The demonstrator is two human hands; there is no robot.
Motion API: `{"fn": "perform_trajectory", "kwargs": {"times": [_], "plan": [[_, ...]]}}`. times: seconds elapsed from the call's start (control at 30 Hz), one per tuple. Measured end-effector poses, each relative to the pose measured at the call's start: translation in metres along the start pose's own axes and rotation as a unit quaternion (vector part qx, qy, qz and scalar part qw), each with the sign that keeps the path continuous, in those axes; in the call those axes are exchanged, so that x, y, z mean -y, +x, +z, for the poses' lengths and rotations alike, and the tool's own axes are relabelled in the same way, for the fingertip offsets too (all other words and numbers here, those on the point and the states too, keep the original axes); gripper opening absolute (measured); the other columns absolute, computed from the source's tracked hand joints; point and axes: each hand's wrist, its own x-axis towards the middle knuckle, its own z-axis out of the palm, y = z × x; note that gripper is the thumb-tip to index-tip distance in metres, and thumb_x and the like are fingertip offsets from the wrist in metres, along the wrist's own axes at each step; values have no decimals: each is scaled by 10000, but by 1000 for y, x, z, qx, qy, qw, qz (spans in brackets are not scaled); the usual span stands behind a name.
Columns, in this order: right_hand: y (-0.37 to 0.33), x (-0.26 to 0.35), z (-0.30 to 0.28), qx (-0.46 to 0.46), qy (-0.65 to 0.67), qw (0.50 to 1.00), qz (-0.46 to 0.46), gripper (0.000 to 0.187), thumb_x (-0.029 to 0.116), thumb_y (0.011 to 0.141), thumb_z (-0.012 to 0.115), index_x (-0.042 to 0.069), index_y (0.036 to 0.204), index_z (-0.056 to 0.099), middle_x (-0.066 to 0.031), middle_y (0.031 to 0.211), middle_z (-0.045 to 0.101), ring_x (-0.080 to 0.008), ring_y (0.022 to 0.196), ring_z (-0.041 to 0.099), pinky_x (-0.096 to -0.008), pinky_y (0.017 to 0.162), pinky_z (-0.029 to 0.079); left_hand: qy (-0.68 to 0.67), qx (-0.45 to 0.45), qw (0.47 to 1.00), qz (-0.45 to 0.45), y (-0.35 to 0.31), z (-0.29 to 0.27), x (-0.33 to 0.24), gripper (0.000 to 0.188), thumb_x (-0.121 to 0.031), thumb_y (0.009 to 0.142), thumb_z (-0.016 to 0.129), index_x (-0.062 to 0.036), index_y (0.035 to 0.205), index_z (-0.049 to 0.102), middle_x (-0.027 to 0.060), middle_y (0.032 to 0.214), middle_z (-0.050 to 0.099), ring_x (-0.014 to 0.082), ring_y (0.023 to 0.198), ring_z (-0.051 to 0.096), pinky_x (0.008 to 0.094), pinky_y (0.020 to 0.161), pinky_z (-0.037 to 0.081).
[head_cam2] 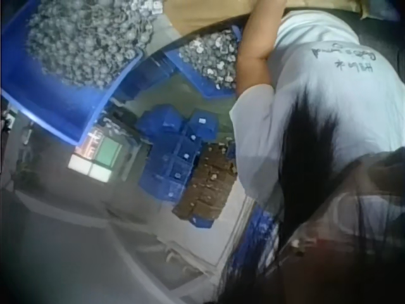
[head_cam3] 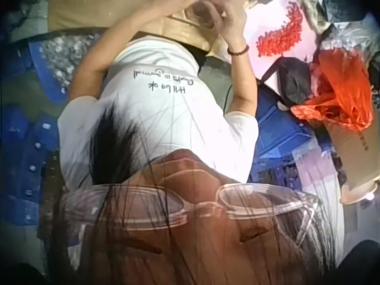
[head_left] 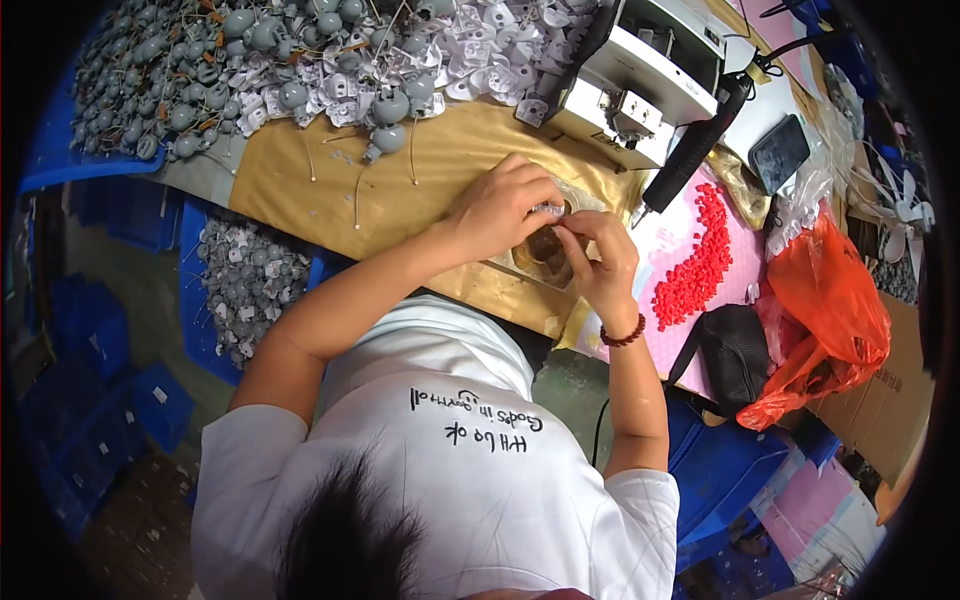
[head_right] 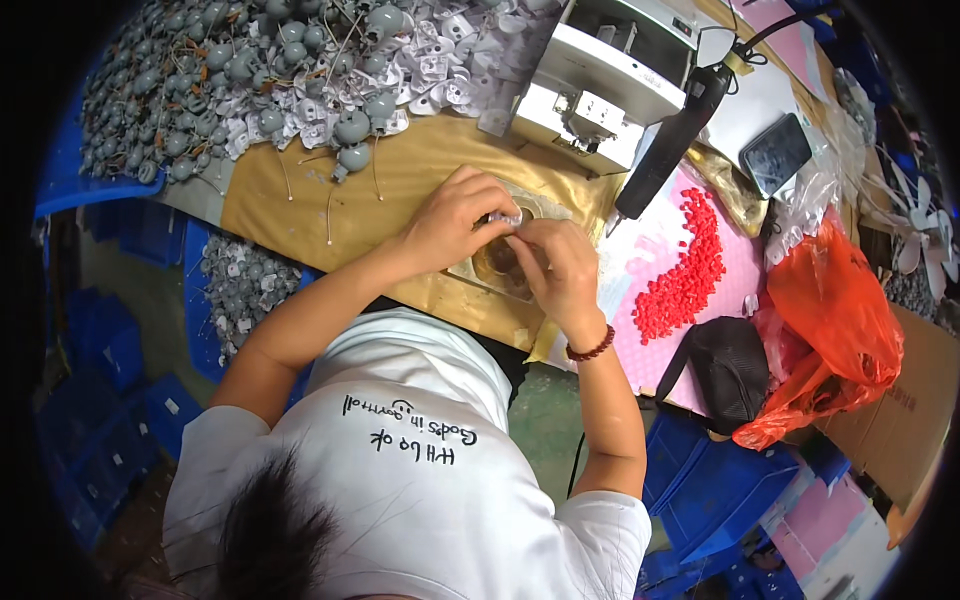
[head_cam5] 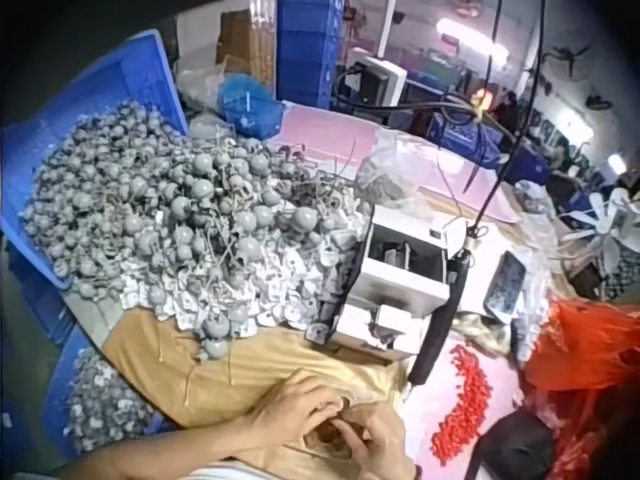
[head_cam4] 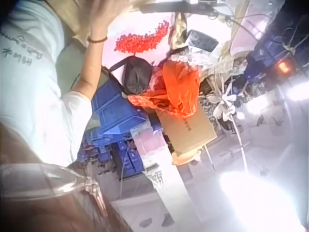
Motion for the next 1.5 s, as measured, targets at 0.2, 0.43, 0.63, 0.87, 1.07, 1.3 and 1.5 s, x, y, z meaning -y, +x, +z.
{"fn": "perform_trajectory", "kwargs": {"times": [0.2,0.43,0.63,0.87,1.07,1.3,1.5], "plan": [[-3,-5,-2,-72,2,997,7,239,-40,727,802,39,869,628,-111,848,681,-270,777,652,-333,660,488,22,53,998,30,-14,11,-4,293,-130,753,781,-88,1012,650,56,1047,614,281,1071,542,403,932,450],[-2,-7,12,43,-139,986,-85,201,39,742,783,73,878,639,-51,921,658,-265,864,604,-376,741,457,69,-51,996,-11,-19,-18,0,564,-213,731,839,-133,1233,593,121,1265,491,338,1206,440,452,1031,360],[-8,-2,12,72,-187,977,-67,211,76,750,775,90,931,668,-61,992,640,-285,962,587,-417,800,447,303,-281,903,-118,-19,-83,47,598,-185,763,808,-120,1304,562,142,1251,489,366,1161,426,470,1033,342],[-15,-3,6,44,-71,996,31,311,42,764,773,32,1044,638,-136,1055,623,-323,965,588,-409,834,469,220,-212,943,-132,-15,-120,51,407,-185,764,804,-100,1139,670,102,1064,601,314,1028,526,422,919,439],[26,24,-10,-28,-44,998,-18,295,-9,807,719,-19,1084,617,-188,1066,625,-336,964,603,-390,839,491,94,-240,966,7,-12,-153,-39,328,-55,815,703,-37,1138,653,121,1090,648,262,1015,613,356,892,482],[42,45,-7,-5,-4,999,-46,233,-45,798,696,-17,1023,642,-182,1051,631,-323,940,621,-385,817,498,20,-285,929,-236,-21,-178,36,289,-124,900,631,-5,1164,634,101,1111,685,207,995,639,319,888,495],[41,46,-4,-10,14,1000,-16,237,-66,786,684,-12,1013,646,-184,1067,628,-332,973,615,-400,848,491,19,-242,969,-42,2,-201,-28,349,-158,905,599,-4,1215,638,106,1138,676,177,1018,629,296,918,477]]}}
